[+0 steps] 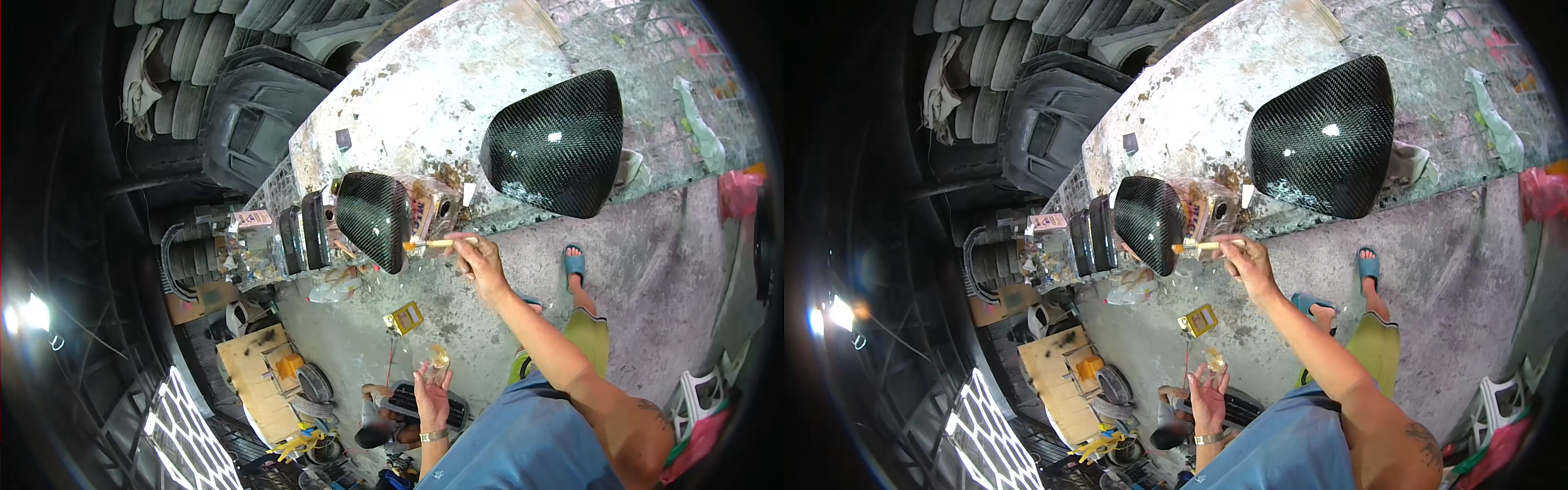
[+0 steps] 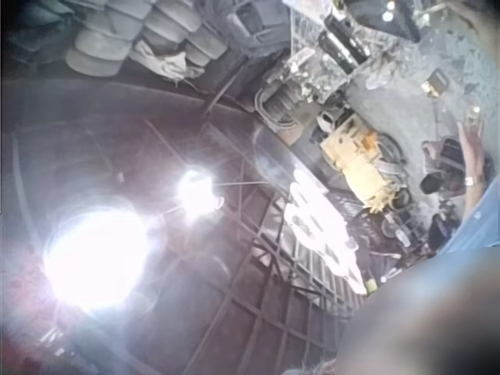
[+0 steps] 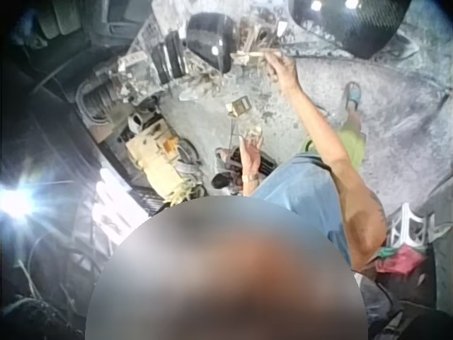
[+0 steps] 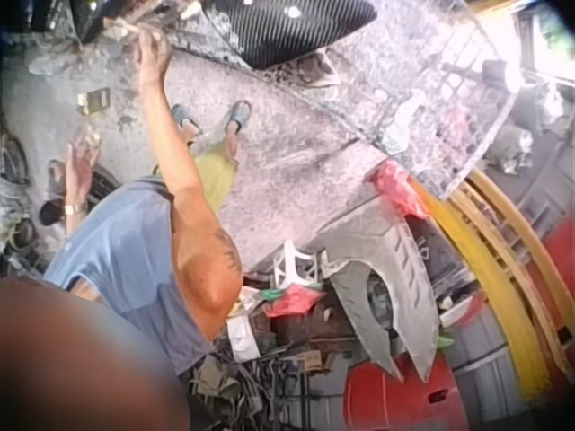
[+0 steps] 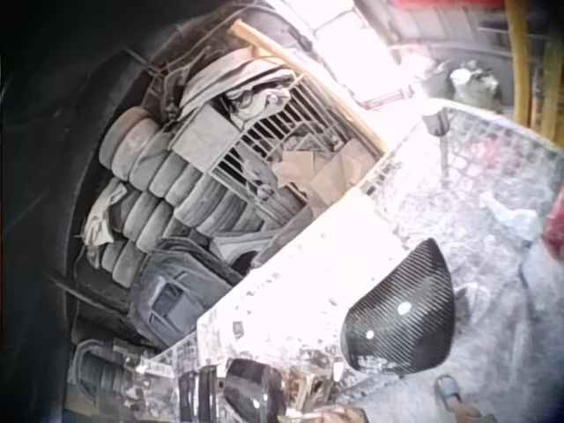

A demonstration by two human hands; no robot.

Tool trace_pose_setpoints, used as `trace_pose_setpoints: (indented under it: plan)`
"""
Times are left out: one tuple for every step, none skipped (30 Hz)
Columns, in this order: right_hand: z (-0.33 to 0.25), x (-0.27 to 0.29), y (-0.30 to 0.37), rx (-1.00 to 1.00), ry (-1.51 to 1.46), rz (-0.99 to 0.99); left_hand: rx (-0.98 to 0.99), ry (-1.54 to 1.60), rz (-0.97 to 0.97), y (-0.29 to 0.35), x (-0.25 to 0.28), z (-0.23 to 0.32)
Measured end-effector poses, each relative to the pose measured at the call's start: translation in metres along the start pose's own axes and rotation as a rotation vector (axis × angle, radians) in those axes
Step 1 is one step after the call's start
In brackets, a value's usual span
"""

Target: The recorder is applying a liquid coating to carbon fiber automotive side mirror covers using a small brush.

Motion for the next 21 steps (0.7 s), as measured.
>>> trace_pose_setpoints:
  plan:
    - [-0.001,0.003,-0.008,0.004,-0.004,0.004,0.0,-0.009,-0.018,0.0,-0.001,0.0]
    - [-0.002,0.005,-0.017,0.039,0.001,0.012,-0.004,-0.002,-0.017,-0.001,-0.002,0.0]
    - [-0.001,0.006,-0.026,0.074,0.005,0.019,0.005,0.01,0.022,-0.001,-0.002,0.0]
    - [0.002,0.007,-0.036,0.067,0.036,0.081,-0.009,0.0,-0.018,-0.002,-0.003,0.0]
    - [0.004,0.007,-0.043,0.085,0.028,0.075,-0.006,0.003,-0.013,-0.001,-0.003,0.0]
    - [0.006,0.009,-0.049,0.106,-0.007,0.112,0.005,0.015,0.015,-0.001,-0.003,0.0]
    - [0.009,0.01,-0.053,0.105,-0.043,0.162,-0.002,0.003,-0.007,-0.001,-0.004,0.001]
    - [0.012,0.01,-0.056,0.1,-0.061,0.203,0.002,0.003,-0.002,-0.001,-0.004,0.001]
    - [0.014,0.01,-0.055,0.149,-0.067,0.173,0.01,0.009,0.016,-0.001,-0.005,0.001]
    - [0.017,0.009,-0.053,0.146,-0.036,0.223,0.009,0.002,0.005,-0.001,-0.005,0.002]
    - [0.02,0.007,-0.048,0.113,-0.003,0.289,0.006,-0.005,0.008,-0.001,-0.006,0.002]
    - [0.023,0.005,-0.042,0.105,0.033,0.309,0.009,-0.006,0.029,-0.001,-0.006,0.003]
    - [0.025,0.002,-0.035,0.12,0.032,0.306,0.007,-0.013,0.013,-0.001,-0.007,0.003]
    - [0.028,-0.003,-0.026,0.099,0.083,0.258,0.005,-0.019,0.014,-0.001,-0.008,0.003]
    - [0.031,-0.007,-0.018,0.012,0.136,0.232,0.01,-0.019,0.038,-0.002,-0.009,0.003]
    - [0.031,-0.011,-0.009,0.025,0.158,0.192,0.006,-0.027,0.018,-0.002,-0.009,0.004]
    - [0.03,-0.013,-0.001,0.084,0.155,0.177,0.007,-0.033,0.018,-0.003,-0.009,0.005]
    - [0.027,-0.012,0.007,0.057,0.102,0.104,0.012,-0.034,0.034,-0.004,-0.009,0.005]
    - [0.025,-0.01,0.011,0.001,0.044,0.037,0.009,-0.039,0.019,-0.004,-0.009,0.006]
    - [0.021,-0.007,0.013,-0.002,-0.014,-0.014,0.011,-0.016,0.011,-0.004,-0.008,0.007]
    - [0.018,-0.004,0.012,0.02,-0.019,-0.022,0.012,0.007,0.002,-0.004,-0.008,0.007]
Point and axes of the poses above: each hand's wrist, its own y-axis away from the middle knuckle, its own x-axis out of the back of the hand, z = x × y, the point moved 1 cm from there along -y, towards the middle knuckle, and after that the axes turned 10 degrees about -z, right-handed, at the moved point
